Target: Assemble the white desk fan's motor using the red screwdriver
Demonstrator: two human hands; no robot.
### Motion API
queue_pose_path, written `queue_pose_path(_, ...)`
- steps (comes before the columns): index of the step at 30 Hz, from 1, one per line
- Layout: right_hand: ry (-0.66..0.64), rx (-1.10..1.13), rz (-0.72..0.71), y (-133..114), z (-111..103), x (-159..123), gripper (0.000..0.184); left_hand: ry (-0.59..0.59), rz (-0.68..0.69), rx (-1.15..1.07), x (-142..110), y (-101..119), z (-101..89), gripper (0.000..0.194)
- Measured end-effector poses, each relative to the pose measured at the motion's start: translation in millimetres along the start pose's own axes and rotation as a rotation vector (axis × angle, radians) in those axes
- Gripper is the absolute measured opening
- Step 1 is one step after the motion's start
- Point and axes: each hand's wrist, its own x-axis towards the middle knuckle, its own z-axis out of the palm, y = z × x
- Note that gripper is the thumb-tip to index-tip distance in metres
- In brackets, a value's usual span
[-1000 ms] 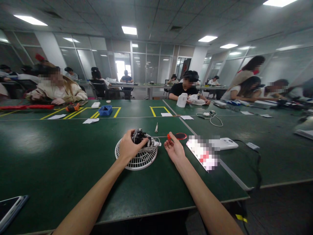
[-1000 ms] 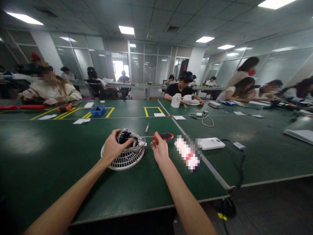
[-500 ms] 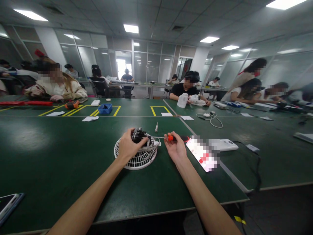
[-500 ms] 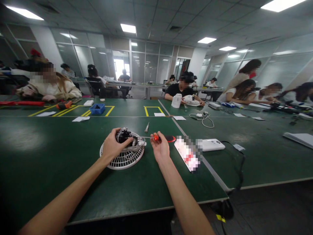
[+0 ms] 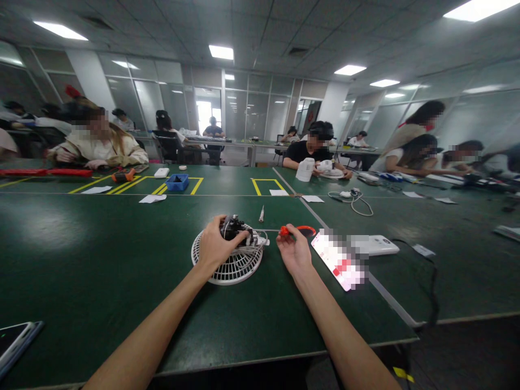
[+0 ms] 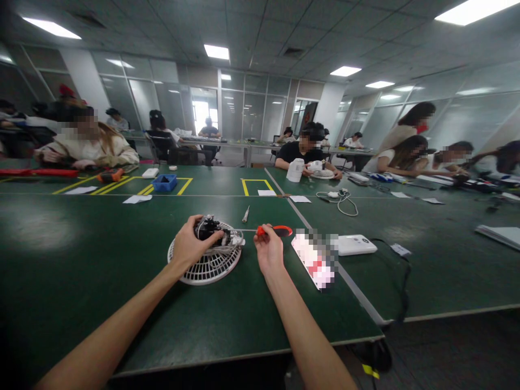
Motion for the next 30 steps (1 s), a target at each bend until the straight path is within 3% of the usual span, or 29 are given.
queue_pose_path(4,-0.026,0.031,-0.012,-1.3,-0.1,-0.5,0.022,0.000,0.002,-0.003,-0.8,1.8,-1.5,0.070)
queue_pose_path(14,-0.096,-0.086,0.021,0.0,-6.6,3.1,0.013,-0.004,0.007,-0.006,-0.6,4.4,-3.1,0.070)
queue_pose_path(22,-0.056,-0.027,-0.048,0.6,-4.8,5.5,0.023,-0.008,0.011,-0.007,-1.0,3.2,-2.8,0.068)
queue_pose_path(30,-0.012,-0.051,-0.008,1.4,-3.4,4.9,0.018,0.001,0.014,-0.002,-0.9,1.7,-1.3,0.068)
